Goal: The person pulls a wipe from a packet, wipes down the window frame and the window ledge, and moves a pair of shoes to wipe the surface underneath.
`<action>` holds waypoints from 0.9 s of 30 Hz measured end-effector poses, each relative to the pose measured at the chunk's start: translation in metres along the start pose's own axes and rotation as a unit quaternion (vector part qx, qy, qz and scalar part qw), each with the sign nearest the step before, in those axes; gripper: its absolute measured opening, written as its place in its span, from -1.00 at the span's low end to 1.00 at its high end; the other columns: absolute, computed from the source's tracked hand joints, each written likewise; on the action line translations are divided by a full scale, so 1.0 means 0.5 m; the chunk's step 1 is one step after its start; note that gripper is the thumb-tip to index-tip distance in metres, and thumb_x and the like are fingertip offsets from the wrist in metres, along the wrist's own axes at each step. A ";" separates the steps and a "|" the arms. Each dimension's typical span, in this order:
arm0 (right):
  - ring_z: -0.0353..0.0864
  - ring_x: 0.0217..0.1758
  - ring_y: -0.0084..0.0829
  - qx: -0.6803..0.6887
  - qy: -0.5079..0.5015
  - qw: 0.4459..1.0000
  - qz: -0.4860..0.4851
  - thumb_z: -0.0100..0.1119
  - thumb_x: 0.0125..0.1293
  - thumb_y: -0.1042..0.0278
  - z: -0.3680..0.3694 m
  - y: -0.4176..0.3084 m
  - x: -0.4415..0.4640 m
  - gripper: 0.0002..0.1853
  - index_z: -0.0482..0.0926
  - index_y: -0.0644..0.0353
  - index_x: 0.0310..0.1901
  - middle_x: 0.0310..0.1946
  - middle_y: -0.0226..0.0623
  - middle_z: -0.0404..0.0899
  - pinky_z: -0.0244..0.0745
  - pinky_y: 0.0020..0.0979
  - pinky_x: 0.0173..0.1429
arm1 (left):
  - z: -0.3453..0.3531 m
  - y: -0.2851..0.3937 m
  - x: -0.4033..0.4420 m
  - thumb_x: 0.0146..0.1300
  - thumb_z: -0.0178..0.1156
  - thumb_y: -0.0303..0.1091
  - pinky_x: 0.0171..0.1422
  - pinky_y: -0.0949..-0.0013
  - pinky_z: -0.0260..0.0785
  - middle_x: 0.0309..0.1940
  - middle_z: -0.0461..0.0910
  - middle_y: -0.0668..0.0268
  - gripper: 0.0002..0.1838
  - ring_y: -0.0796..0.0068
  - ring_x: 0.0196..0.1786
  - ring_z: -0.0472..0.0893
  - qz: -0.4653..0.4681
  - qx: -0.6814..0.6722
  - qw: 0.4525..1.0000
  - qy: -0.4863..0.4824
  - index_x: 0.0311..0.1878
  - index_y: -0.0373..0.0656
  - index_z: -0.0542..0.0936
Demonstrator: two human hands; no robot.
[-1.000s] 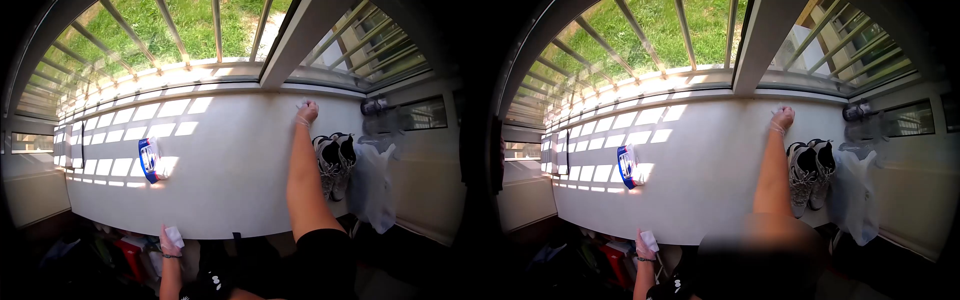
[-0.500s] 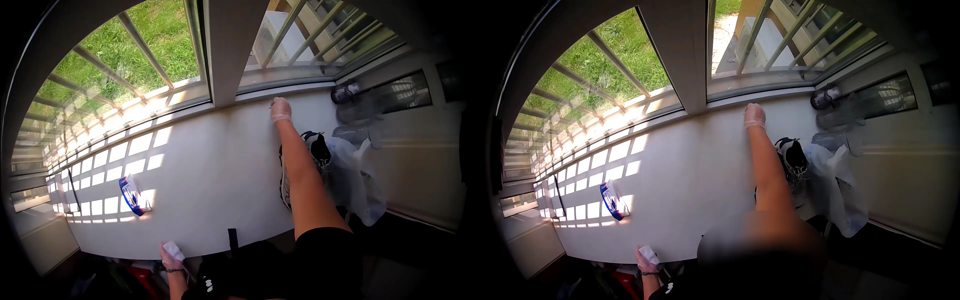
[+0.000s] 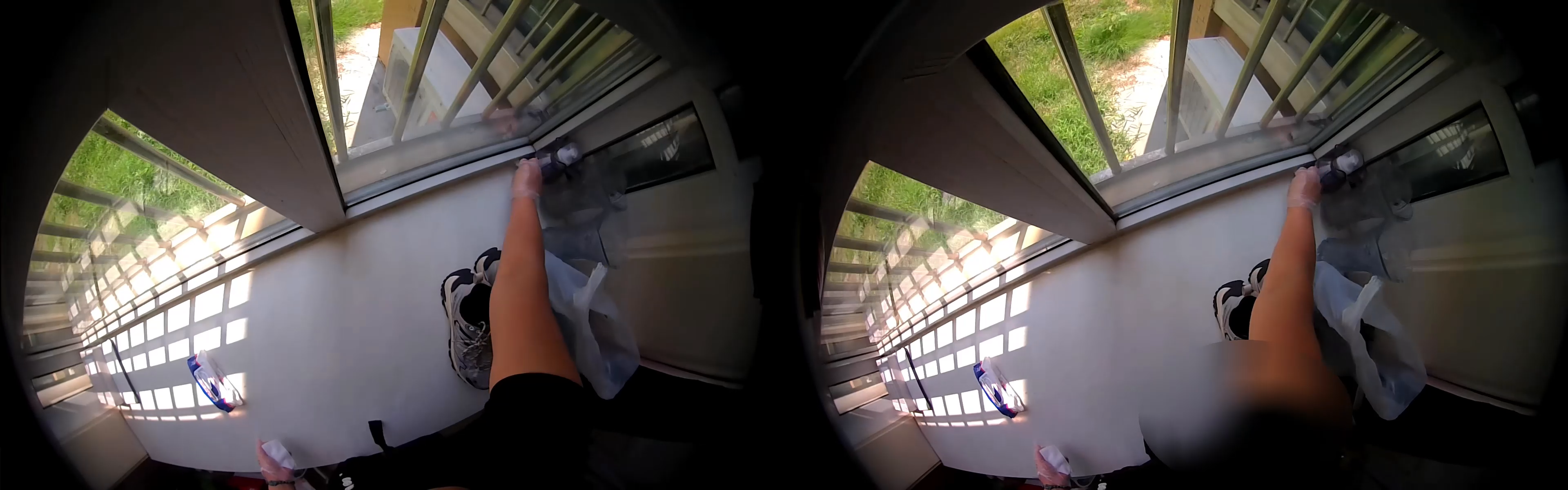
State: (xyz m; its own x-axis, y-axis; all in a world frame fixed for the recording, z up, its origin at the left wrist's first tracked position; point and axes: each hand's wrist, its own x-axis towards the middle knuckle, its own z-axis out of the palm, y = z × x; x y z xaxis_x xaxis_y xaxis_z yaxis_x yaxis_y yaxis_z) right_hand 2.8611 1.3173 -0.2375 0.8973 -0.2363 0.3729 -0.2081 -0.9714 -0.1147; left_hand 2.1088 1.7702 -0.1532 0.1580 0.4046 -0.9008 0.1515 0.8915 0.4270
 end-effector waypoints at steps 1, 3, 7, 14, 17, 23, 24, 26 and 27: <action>0.62 -0.15 -0.17 -0.050 -0.039 0.998 -0.031 0.02 0.24 0.41 0.011 -0.002 -0.005 -0.82 0.64 0.19 -0.32 -0.20 -0.14 0.59 0.55 -0.23 -0.09 | -0.035 -0.018 0.011 0.35 -0.04 0.04 -0.09 0.19 0.53 -0.24 0.58 0.32 -0.62 0.25 -0.18 0.61 0.000 -0.008 1.000 0.016 -0.11 -0.08 0.51; 0.59 -0.04 -0.15 -0.088 -0.095 0.991 -0.029 -0.09 0.31 0.42 0.014 0.006 -0.050 -0.78 0.62 0.22 -0.27 -0.15 -0.06 0.57 0.51 -0.21 0.05 | -0.063 0.008 0.016 0.36 -0.06 0.05 -0.13 0.24 0.52 -0.26 0.57 0.32 -0.62 0.28 -0.20 0.61 0.011 0.057 0.997 0.042 -0.12 -0.07 0.51; 0.53 0.03 -0.17 -0.141 -0.112 0.983 -0.032 0.03 0.25 0.34 0.040 -0.007 -0.045 -0.79 0.61 0.20 -0.18 -0.10 -0.14 0.55 0.48 -0.22 0.08 | -0.048 0.018 0.024 0.37 -0.09 0.04 -0.15 0.30 0.52 -0.27 0.55 0.32 -0.62 0.36 -0.22 0.60 0.063 0.089 0.993 0.042 -0.13 -0.10 0.48; 0.46 0.07 -0.01 0.066 -0.013 0.997 0.032 0.12 0.12 0.53 0.030 -0.158 -0.203 -0.87 0.59 0.31 -0.29 -0.08 0.00 0.48 0.43 -0.20 0.16 | -0.049 0.011 0.026 0.37 -0.07 0.07 -0.18 0.29 0.50 -0.29 0.55 0.35 -0.61 0.38 -0.23 0.58 0.143 0.217 0.966 -0.008 -0.17 -0.07 0.49; 0.43 0.08 0.00 0.248 -0.079 0.964 0.049 -0.03 0.18 0.55 -0.118 -0.314 -0.356 -0.84 0.55 0.35 -0.27 -0.09 0.08 0.46 0.40 -0.22 0.17 | -0.037 0.025 0.022 0.34 -0.05 0.10 -0.19 0.28 0.50 -0.31 0.56 0.37 -0.60 0.36 -0.24 0.58 0.074 0.107 0.991 0.012 -0.21 -0.05 0.51; 0.51 -0.02 -0.04 0.104 -0.221 0.913 -0.328 0.02 0.14 0.48 -0.069 -0.530 -0.622 -0.83 0.59 0.33 -0.30 -0.25 -0.01 0.57 0.44 -0.20 0.11 | -0.032 0.041 -0.032 0.32 0.02 0.11 -0.18 0.28 0.49 -0.35 0.54 0.39 -0.63 0.38 -0.23 0.57 0.054 0.038 0.997 0.030 -0.22 -0.01 0.53; 0.54 -0.07 -0.02 0.102 -0.226 0.908 -0.337 0.03 0.14 0.48 -0.095 -0.537 -0.622 -0.83 0.60 0.33 -0.32 -0.31 -0.02 0.59 0.46 -0.20 0.08 | -0.056 0.036 -0.025 0.31 0.03 0.10 -0.19 0.28 0.49 -0.34 0.54 0.38 -0.64 0.37 -0.23 0.57 0.074 0.045 0.996 0.025 -0.21 -0.01 0.53; 0.58 -0.17 0.00 0.168 -0.235 0.920 -0.265 0.04 0.13 0.48 -0.165 -0.524 -0.585 -0.84 0.62 0.32 -0.37 -0.37 -0.03 0.60 0.50 -0.21 -0.01 | -0.092 0.026 -0.012 0.30 0.05 0.09 -0.19 0.27 0.49 -0.33 0.55 0.38 -0.65 0.36 -0.24 0.57 0.094 0.051 0.994 0.020 -0.20 0.00 0.53; 0.60 -0.22 0.00 0.237 -0.238 0.924 -0.181 0.05 0.13 0.48 -0.193 -0.491 -0.526 -0.84 0.63 0.32 -0.40 -0.37 -0.01 0.60 0.52 -0.21 -0.06 | -0.097 0.020 -0.009 0.30 0.05 0.08 -0.18 0.27 0.49 -0.31 0.55 0.38 -0.64 0.34 -0.23 0.58 0.092 0.021 0.995 0.015 -0.18 -0.01 0.53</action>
State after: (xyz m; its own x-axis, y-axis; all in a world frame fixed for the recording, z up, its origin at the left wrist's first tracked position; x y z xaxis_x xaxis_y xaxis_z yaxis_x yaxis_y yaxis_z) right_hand 2.6385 1.6157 -0.2184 0.9680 0.2490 0.0316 0.2317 -0.8380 -0.4940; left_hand 2.0623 1.7869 -0.1486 0.1584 0.5673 -0.8082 0.1638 0.7921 0.5881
